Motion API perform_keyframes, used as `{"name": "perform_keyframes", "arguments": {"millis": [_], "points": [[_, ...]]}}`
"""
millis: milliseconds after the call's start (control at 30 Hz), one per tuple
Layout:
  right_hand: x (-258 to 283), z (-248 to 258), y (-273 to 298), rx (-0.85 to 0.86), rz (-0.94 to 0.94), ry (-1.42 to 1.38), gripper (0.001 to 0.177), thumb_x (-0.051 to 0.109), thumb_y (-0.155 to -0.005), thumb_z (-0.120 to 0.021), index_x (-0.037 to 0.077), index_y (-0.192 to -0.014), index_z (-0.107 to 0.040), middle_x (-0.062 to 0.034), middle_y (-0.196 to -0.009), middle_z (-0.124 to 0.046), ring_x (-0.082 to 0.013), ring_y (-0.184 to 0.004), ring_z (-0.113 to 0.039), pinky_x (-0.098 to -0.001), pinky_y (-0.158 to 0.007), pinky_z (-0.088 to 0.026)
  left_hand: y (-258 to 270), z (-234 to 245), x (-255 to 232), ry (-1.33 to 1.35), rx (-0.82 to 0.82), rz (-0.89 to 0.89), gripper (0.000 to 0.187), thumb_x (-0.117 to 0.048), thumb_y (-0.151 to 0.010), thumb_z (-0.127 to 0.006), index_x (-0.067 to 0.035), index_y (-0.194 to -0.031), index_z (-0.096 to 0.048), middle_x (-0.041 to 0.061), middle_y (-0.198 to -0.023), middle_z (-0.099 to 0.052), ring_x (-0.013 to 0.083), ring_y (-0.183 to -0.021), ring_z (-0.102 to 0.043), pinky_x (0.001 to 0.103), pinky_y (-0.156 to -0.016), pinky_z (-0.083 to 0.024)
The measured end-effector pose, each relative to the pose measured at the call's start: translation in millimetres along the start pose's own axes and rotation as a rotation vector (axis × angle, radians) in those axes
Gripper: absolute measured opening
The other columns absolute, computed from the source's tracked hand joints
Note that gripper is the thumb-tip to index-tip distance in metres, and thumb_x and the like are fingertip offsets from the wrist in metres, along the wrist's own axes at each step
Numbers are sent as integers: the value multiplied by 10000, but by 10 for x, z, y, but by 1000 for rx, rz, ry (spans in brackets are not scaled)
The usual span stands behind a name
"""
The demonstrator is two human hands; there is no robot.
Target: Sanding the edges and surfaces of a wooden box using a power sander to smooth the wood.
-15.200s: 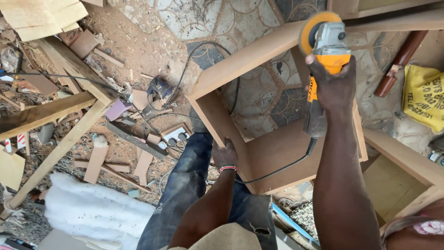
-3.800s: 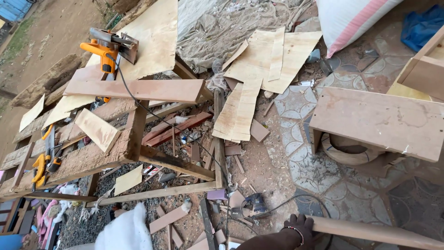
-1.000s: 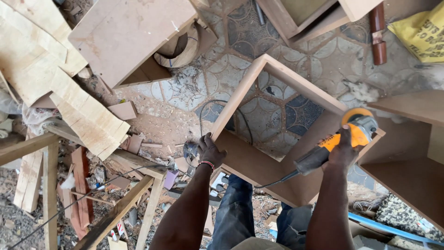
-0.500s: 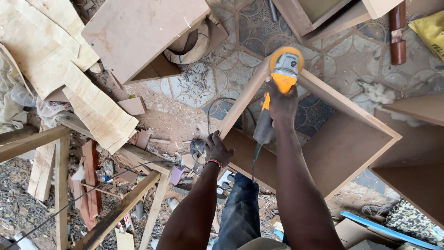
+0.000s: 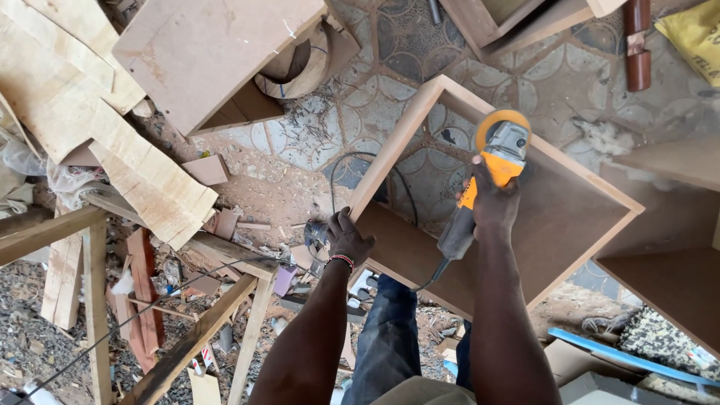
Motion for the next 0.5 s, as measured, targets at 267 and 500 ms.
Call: {"name": "perform_keyframes", "arguments": {"millis": [267,500], "points": [[-455,718,-352,-95,-8,-179,471,493,-1032,-1024,130,-1187,-766,-164,-839,-815,-298,-641,-846,-436,-650,-766,-35,-58,63,-66,-40,-65,1193,-533,-865,-901,-230,-1782,-200,161,-1794,-230,429,-1758,-248,530,-1488,-201],[-547,1425,-342,-232,-58,-181,444,522,-1043,-998,160,-1202,-795,-157,-888,-836,-268,-720,-882,-439,-721,-805,11,-12,6,-34,-42,-29,1220,-520,-843,-915,-254,-1781,-181,199,-1817,-218,450,-1755,-236,536,-1489,-173]]}}
Point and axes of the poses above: each hand's wrist, its own y-axis away from the middle knuckle, its own z-axis out of the back of the hand, x = y × z, the point moved 3 cm from there along -y, towards the middle knuckle
